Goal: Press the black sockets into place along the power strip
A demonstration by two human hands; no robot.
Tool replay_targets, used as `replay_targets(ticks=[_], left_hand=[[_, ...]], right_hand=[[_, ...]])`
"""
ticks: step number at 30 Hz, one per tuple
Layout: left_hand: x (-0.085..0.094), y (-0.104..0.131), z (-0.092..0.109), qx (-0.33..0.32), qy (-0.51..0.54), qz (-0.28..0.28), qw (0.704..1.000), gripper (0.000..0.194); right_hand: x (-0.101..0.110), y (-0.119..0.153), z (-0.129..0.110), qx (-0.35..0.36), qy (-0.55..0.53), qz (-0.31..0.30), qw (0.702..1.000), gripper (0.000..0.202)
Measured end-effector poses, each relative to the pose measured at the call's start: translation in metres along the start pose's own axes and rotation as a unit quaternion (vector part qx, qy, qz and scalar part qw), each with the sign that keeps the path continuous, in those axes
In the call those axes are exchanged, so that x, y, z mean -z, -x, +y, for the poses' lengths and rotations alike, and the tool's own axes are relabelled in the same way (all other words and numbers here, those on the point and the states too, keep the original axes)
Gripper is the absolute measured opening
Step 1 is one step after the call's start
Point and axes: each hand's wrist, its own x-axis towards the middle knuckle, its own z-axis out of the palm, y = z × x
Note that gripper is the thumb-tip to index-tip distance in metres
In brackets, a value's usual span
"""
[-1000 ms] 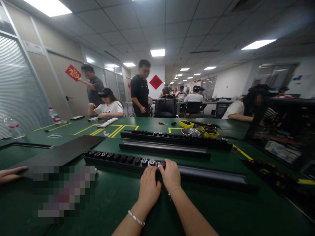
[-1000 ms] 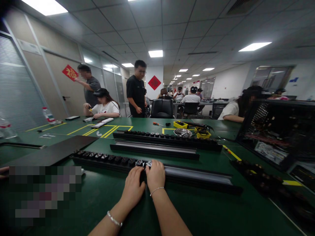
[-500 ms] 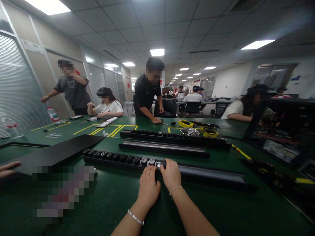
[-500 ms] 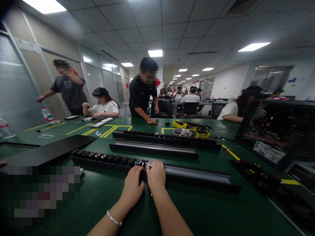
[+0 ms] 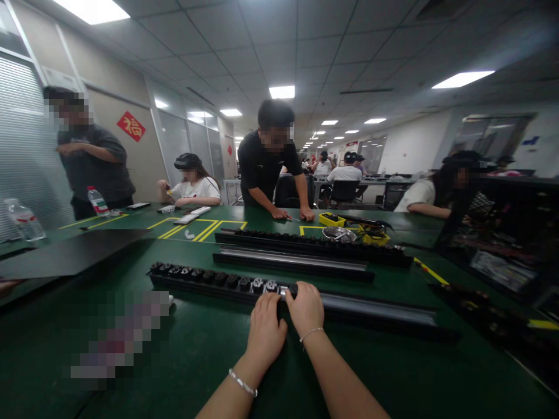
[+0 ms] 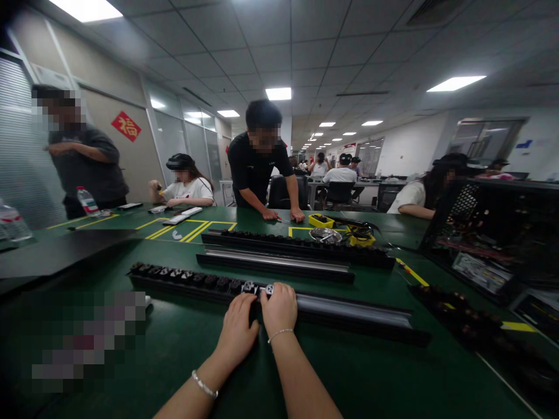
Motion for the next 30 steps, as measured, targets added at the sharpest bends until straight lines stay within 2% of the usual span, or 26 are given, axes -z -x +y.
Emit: replay_targets(ticks=[30], left_hand=[[-0.002,0.0,-0.002,0.001,0.001,0.009,1.0,0.053]], right_hand=[[0.004,0.0,0.012,0.022,0.009,-0.003,1.0,0.025]])
